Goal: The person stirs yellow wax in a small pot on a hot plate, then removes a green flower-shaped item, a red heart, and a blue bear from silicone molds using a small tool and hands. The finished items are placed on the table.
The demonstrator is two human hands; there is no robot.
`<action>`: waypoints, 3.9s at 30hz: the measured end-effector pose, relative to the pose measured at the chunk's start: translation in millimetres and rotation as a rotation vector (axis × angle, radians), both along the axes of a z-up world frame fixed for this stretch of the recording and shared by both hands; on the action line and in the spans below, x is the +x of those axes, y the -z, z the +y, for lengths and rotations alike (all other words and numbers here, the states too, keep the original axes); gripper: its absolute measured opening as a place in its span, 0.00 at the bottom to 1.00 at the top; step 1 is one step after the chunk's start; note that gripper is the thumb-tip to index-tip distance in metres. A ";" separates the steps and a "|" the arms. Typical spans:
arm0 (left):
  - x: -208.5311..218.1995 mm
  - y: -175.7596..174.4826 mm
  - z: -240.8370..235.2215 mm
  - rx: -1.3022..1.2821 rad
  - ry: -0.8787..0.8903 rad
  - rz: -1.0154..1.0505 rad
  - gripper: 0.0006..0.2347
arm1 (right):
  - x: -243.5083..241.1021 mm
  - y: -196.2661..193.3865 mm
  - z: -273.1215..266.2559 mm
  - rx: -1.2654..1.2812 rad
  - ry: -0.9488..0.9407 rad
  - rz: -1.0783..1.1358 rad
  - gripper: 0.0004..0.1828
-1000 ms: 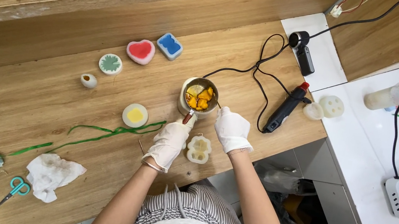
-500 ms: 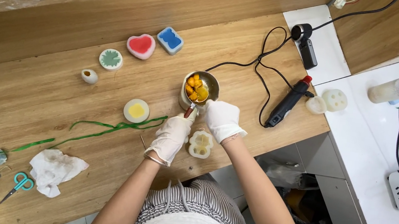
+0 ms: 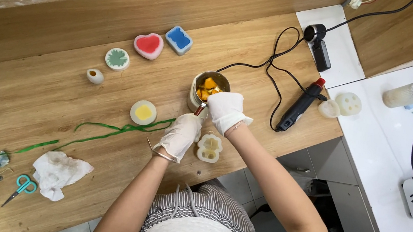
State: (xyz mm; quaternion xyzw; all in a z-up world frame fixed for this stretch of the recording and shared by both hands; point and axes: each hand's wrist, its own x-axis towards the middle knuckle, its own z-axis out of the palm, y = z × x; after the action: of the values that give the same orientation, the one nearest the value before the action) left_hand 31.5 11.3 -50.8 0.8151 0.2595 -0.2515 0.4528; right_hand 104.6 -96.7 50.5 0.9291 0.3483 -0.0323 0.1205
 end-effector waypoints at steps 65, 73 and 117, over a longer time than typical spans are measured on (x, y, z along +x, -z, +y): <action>-22.3 -63.6 11.4 -0.194 -0.058 -0.107 0.20 | -26.7 -33.2 -3.0 0.460 0.232 -0.004 0.11; -16.6 -77.8 10.8 -0.275 -0.145 0.077 0.24 | -7.1 4.9 8.1 1.154 0.596 0.438 0.13; -17.0 -126.3 -30.8 -0.082 -0.454 0.177 0.29 | 55.2 0.1 -70.8 0.742 -0.696 0.136 0.15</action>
State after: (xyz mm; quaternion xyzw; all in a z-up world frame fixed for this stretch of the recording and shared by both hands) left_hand 14.5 -19.5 75.6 0.6916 0.4642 -0.2241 0.5060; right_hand 159.8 -167.5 50.4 0.7340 0.6322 0.0752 -0.2365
